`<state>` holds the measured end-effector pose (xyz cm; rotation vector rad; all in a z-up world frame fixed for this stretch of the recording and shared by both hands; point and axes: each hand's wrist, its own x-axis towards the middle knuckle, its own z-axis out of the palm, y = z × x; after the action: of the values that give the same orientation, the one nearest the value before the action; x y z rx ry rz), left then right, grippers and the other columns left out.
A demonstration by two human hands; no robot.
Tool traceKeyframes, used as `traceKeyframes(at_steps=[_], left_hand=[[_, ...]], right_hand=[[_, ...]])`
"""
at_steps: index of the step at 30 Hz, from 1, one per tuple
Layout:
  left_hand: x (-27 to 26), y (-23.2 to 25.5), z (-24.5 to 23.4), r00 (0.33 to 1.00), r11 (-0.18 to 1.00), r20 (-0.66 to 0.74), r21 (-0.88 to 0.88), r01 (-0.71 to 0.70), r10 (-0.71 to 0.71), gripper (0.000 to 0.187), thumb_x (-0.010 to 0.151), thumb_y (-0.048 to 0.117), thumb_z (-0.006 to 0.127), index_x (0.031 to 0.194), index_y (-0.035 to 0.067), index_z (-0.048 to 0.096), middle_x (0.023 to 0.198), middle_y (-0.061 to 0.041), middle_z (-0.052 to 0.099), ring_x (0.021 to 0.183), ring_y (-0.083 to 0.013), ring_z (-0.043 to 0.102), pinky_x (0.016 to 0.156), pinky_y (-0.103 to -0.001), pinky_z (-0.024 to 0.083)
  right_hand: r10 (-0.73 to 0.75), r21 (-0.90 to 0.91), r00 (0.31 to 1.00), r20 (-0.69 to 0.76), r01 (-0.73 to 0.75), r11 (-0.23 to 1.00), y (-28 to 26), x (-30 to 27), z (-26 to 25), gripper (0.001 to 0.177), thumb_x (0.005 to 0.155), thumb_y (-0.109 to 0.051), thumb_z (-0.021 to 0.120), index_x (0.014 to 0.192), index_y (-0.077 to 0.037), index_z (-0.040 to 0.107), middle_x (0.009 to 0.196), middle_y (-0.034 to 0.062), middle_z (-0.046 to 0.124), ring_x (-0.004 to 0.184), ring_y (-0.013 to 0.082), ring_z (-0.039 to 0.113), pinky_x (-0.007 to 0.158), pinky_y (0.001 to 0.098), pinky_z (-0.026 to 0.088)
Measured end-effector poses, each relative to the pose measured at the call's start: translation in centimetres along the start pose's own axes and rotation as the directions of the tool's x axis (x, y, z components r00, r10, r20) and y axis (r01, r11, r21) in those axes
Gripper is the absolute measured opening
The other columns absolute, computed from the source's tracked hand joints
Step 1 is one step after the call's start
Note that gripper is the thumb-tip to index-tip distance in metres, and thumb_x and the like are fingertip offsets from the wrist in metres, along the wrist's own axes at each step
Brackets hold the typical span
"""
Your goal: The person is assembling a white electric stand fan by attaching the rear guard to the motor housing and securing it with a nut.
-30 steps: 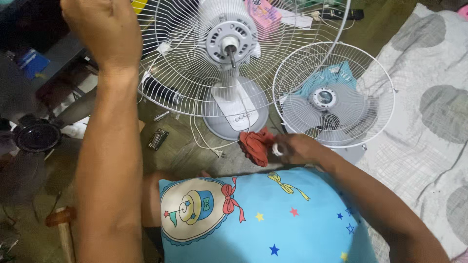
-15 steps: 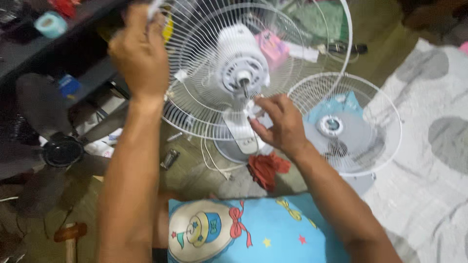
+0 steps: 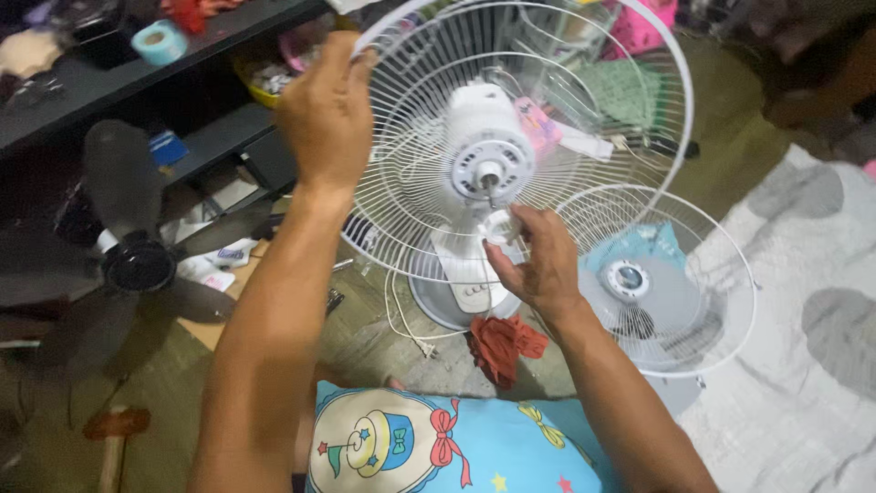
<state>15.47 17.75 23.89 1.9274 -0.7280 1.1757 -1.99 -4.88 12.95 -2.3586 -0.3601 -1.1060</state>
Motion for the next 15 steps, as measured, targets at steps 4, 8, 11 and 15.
traceKeyframes(at_steps=[4,8,11,15], left_hand=[[0.2,0.0,0.8,1.0,0.999,0.009,-0.027,0.023,-0.023,0.004,0.106,0.016,0.069,0.106,0.014,0.065,0.081,-0.002,0.075,0.067,-0.0168,0.074,0.053,-0.034,0.05],[-0.1,0.2,0.7,1.0,1.0,-0.022,0.001,0.013,-0.013,0.007,0.106,0.019,0.069,0.108,0.014,0.064,0.085,-0.003,0.076,0.073,-0.0198,0.075,0.057,-0.035,0.052],[0.0,0.1,0.7,0.999,0.998,-0.003,-0.033,0.045,-0.046,0.006,0.105,0.019,0.069,0.109,0.016,0.065,0.086,-0.002,0.077,0.07,-0.0183,0.076,0.055,-0.034,0.052],[-0.1,0.3,1.0,0.997,0.997,-0.011,-0.016,0.081,-0.081,0.009,0.103,0.02,0.071,0.108,0.015,0.064,0.084,-0.005,0.075,0.069,-0.0236,0.074,0.055,-0.039,0.051]], right_hand=[[-0.009,-0.032,1.0,-0.014,0.008,0.999,0.2,-0.1,0.9,0.067,0.079,-0.014,0.09,0.133,-0.005,0.052,0.094,0.0095,0.059,0.077,0.0226,0.058,0.067,0.0346,0.05],[-0.01,-0.05,0.998,-0.054,0.007,0.999,0.6,0.0,1.8,0.067,0.079,-0.013,0.09,0.133,-0.005,0.052,0.094,0.0095,0.06,0.076,0.0219,0.058,0.065,0.0334,0.05],[-0.101,-0.031,0.988,-0.121,0.098,0.995,0.9,-0.2,2.2,0.063,0.081,-0.011,0.089,0.131,-0.005,0.051,0.099,0.0108,0.064,0.077,0.0225,0.058,0.065,0.0341,0.049],[-0.101,0.009,0.989,-0.106,0.103,0.995,2.0,-2.0,2.1,0.054,0.078,-0.006,0.084,0.122,-0.007,0.053,0.091,0.0111,0.062,0.076,0.0233,0.058,0.066,0.0365,0.048]])
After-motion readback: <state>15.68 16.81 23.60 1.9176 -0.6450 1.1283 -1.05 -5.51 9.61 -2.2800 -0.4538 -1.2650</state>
